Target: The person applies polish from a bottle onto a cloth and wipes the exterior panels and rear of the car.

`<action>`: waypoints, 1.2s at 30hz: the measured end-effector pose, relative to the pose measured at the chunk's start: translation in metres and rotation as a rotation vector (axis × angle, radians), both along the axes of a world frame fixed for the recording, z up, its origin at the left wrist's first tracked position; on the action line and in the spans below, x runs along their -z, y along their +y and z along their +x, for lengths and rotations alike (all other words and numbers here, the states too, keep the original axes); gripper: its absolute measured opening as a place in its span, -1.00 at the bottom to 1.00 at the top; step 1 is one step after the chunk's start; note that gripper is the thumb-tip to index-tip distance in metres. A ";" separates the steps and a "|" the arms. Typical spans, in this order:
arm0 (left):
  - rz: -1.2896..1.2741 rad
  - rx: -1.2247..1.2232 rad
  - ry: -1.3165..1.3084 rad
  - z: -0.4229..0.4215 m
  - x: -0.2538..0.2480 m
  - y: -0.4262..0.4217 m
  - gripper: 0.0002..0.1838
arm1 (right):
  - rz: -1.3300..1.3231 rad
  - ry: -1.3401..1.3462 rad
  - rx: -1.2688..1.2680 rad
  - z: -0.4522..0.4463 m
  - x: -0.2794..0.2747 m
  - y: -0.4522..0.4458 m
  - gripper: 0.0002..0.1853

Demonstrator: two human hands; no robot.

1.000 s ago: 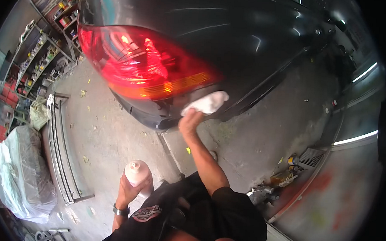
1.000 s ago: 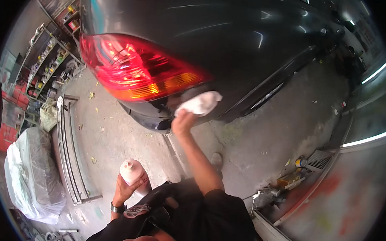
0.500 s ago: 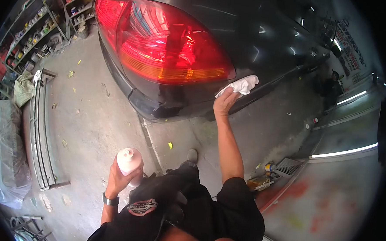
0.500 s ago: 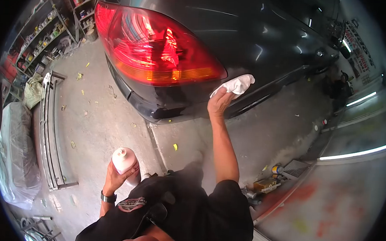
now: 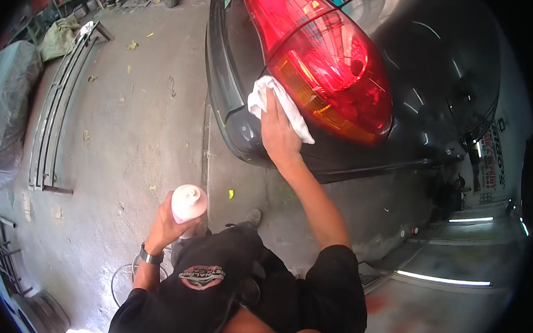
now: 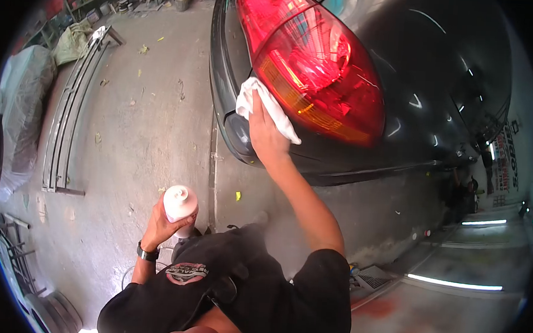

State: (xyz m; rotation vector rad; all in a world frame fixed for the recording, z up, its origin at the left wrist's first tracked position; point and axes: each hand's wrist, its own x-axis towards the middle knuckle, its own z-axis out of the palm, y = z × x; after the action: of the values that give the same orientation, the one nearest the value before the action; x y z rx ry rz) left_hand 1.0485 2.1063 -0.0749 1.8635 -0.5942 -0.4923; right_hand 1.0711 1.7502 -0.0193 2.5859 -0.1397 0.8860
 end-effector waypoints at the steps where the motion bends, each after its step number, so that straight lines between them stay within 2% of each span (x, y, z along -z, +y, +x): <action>1: 0.000 -0.017 -0.003 0.000 -0.002 0.001 -0.23 | -0.027 0.085 0.071 0.018 0.001 0.003 -0.44; 4: -0.001 -0.041 -0.019 -0.005 0.001 0.007 -0.31 | -0.489 0.391 0.256 0.043 -0.001 0.014 -0.35; 7: -0.022 -0.040 0.024 -0.009 -0.007 0.011 -0.32 | -0.752 0.696 0.184 0.024 0.004 0.019 -0.31; 8: -0.033 -0.051 0.017 -0.010 -0.007 0.010 -0.31 | -0.737 0.676 0.098 0.008 0.002 0.015 -0.37; 10: -0.047 -0.095 0.016 -0.016 -0.006 0.011 -0.29 | -0.361 0.505 -0.070 -0.029 0.042 -0.018 -0.38; 12: -0.049 -0.079 0.008 -0.016 0.001 0.015 -0.26 | -0.069 0.561 -0.169 -0.083 0.072 -0.066 -0.38; 14: -0.040 -0.077 0.010 -0.017 0.005 0.018 -0.24 | -0.147 0.743 -0.078 -0.134 0.085 -0.124 -0.22; 17: -0.002 -0.108 0.003 -0.018 0.009 0.017 -0.24 | -0.249 0.628 -0.181 -0.159 0.063 -0.157 -0.31; 19: -0.008 -0.140 0.011 -0.018 0.012 0.015 -0.25 | -0.278 0.622 -0.154 -0.156 0.077 -0.150 -0.35; 20: -0.014 -0.151 0.011 -0.017 0.013 0.013 -0.26 | -0.111 0.658 -0.175 -0.137 0.077 -0.129 -0.39; 22: -0.007 -0.147 -0.004 -0.018 0.013 0.008 -0.28 | -0.133 0.573 -0.232 -0.089 0.057 -0.067 -0.44; 23: 0.001 -0.139 -0.015 -0.017 0.011 0.006 -0.29 | -0.155 0.576 -0.205 -0.059 0.065 -0.046 -0.47; 24: -0.014 -0.131 -0.015 -0.017 0.009 0.004 -0.30 | -0.262 0.666 -0.128 -0.034 0.060 -0.020 -0.43; 25: -0.033 -0.117 -0.015 -0.017 0.006 0.000 -0.30 | -0.625 0.694 0.005 -0.012 0.041 0.004 -0.36; 28: -0.071 -0.081 0.039 -0.022 0.007 -0.008 -0.31 | -0.358 0.419 -0.012 0.015 0.038 0.007 -0.48; 31: -0.021 -0.048 0.046 -0.024 0.002 -0.011 -0.28 | 0.141 0.217 -0.180 -0.019 0.026 -0.012 -0.57; 34: 0.026 0.005 0.071 -0.025 -0.006 -0.015 -0.28 | 0.201 0.038 -0.328 -0.071 0.016 -0.048 -0.61; 36: 0.036 0.044 0.048 -0.020 -0.012 -0.016 -0.26 | 0.142 -0.055 -0.222 -0.108 0.046 -0.082 -0.56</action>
State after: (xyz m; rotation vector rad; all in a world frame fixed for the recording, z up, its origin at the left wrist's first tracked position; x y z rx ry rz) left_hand 1.0290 2.0899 -0.0629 1.8711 -0.5984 -0.5782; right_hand 0.9635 1.6680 -0.0655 2.7491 0.0740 1.0605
